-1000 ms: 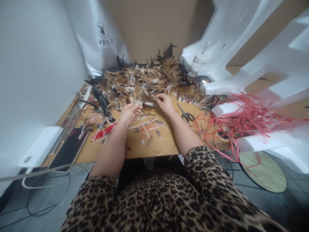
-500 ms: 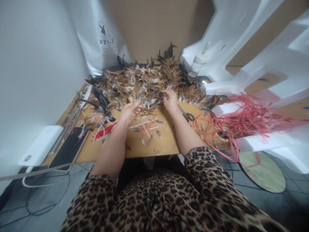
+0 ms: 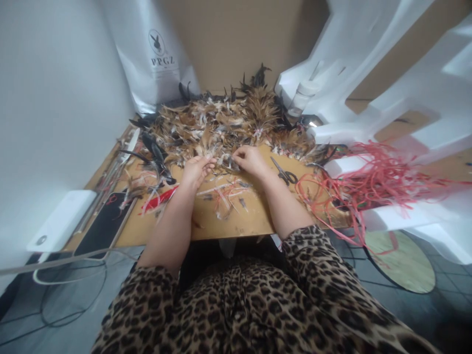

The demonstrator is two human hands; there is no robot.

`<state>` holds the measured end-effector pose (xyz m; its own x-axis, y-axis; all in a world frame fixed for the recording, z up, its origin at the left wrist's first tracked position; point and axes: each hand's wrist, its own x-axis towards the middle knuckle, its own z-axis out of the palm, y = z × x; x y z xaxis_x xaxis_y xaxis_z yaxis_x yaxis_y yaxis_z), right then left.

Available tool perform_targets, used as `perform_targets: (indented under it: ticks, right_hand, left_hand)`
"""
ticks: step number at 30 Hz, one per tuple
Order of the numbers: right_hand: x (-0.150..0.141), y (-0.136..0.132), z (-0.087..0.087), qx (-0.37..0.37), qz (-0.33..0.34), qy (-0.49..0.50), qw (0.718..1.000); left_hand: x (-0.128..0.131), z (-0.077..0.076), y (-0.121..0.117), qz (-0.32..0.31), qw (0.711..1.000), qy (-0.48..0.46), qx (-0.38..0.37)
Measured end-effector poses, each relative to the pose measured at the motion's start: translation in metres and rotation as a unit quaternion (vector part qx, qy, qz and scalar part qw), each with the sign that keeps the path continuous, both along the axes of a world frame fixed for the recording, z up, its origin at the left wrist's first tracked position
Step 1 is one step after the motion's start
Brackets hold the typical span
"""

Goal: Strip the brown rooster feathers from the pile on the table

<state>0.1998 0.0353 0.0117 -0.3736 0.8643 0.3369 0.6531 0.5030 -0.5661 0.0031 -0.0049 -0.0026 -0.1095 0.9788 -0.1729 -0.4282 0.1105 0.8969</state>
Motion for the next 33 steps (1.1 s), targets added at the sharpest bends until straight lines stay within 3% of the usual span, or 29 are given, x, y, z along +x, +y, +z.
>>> perform_targets:
  ticks: [5, 9, 12, 15, 18, 20, 22, 27, 33]
  right_hand:
    - [-0.014, -0.005, -0.007, -0.072, -0.114, -0.098, 0.986]
    - [-0.023, -0.006, -0.014, -0.084, -0.133, -0.101, 0.982]
    - [-0.023, 0.0, -0.019, -0.09, -0.127, -0.028, 0.987]
    - [-0.018, 0.007, -0.02, -0.13, -0.119, 0.143, 0.974]
    - [-0.016, 0.01, -0.017, -0.203, -0.1, 0.337, 0.914]
    - [-0.017, 0.008, -0.014, -0.249, -0.083, 0.41, 0.873]
    - [-0.019, 0.005, -0.012, -0.28, -0.067, 0.438, 0.852]
    - [-0.024, -0.001, -0.009, -0.29, -0.056, 0.429, 0.854]
    - [-0.024, 0.004, -0.013, -0.315, -0.054, 0.482, 0.816]
  left_hand:
    - [0.0, -0.001, 0.0, 0.0, 1.0, 0.001, 0.003]
    - [0.0, -0.003, 0.001, -0.005, 1.0, 0.008, 0.0]
    - [0.001, -0.002, 0.001, -0.01, 1.0, 0.014, -0.004]
    - [0.002, -0.001, 0.0, -0.016, 1.0, 0.014, -0.005]
    - [0.003, -0.001, -0.002, -0.03, 0.999, 0.015, -0.006]
    - [0.005, 0.0, -0.002, -0.039, 0.999, 0.018, -0.009]
    - [0.006, 0.0, -0.003, -0.044, 0.999, 0.02, -0.014]
    - [0.009, 0.001, -0.004, -0.047, 0.999, 0.022, -0.015]
    - [0.009, 0.0, -0.003, -0.058, 0.998, 0.031, -0.008]
